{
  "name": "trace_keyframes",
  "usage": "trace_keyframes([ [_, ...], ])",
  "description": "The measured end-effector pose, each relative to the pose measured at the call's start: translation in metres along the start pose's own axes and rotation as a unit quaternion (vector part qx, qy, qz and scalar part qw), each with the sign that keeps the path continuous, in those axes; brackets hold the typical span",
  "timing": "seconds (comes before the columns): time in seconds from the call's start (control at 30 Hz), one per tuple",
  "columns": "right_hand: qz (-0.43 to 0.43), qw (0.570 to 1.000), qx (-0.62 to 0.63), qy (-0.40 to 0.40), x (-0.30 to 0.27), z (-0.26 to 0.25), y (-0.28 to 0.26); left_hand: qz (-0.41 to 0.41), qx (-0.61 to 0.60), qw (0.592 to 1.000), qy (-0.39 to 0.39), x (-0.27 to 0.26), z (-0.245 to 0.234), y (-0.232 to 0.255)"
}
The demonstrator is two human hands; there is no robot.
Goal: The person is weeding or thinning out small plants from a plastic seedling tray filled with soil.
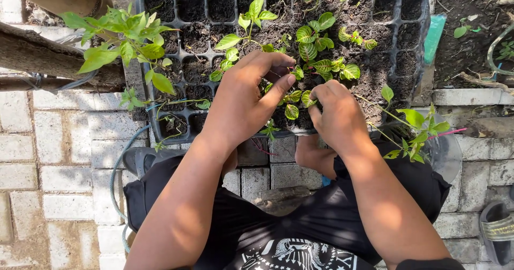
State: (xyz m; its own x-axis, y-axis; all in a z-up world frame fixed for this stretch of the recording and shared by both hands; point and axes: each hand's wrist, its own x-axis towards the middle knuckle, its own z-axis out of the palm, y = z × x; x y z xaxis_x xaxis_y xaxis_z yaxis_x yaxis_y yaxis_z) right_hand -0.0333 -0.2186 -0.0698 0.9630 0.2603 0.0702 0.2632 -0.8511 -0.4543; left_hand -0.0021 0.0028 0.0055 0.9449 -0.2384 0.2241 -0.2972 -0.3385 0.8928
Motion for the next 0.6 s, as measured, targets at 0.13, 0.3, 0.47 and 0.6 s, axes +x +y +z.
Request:
trace_keyframes([
  [0.13,0.014,0.999,-0.033,0.003,-0.0002,0.0026,-0.0006,-0.001,-0.007,1.0,0.0,-0.0014,-0.0005,-0.0014],
  [0.3,0.01,0.999,-0.039,0.0,0.0005,0.0064,0.0015,0.004,-0.007,1.0,0.004,-0.0017,-0.0015,-0.0006],
  [0.47,-0.013,0.999,-0.04,0.012,0.0017,0.0078,0.0016,0.002,-0.003,1.0,-0.002,-0.0018,-0.0014,-0.0012],
  [0.6,-0.014,0.999,-0.023,0.017,0.0022,0.0074,0.0025,0.002,-0.001,1.0,0.007,-0.0008,-0.0015,-0.0007],
])
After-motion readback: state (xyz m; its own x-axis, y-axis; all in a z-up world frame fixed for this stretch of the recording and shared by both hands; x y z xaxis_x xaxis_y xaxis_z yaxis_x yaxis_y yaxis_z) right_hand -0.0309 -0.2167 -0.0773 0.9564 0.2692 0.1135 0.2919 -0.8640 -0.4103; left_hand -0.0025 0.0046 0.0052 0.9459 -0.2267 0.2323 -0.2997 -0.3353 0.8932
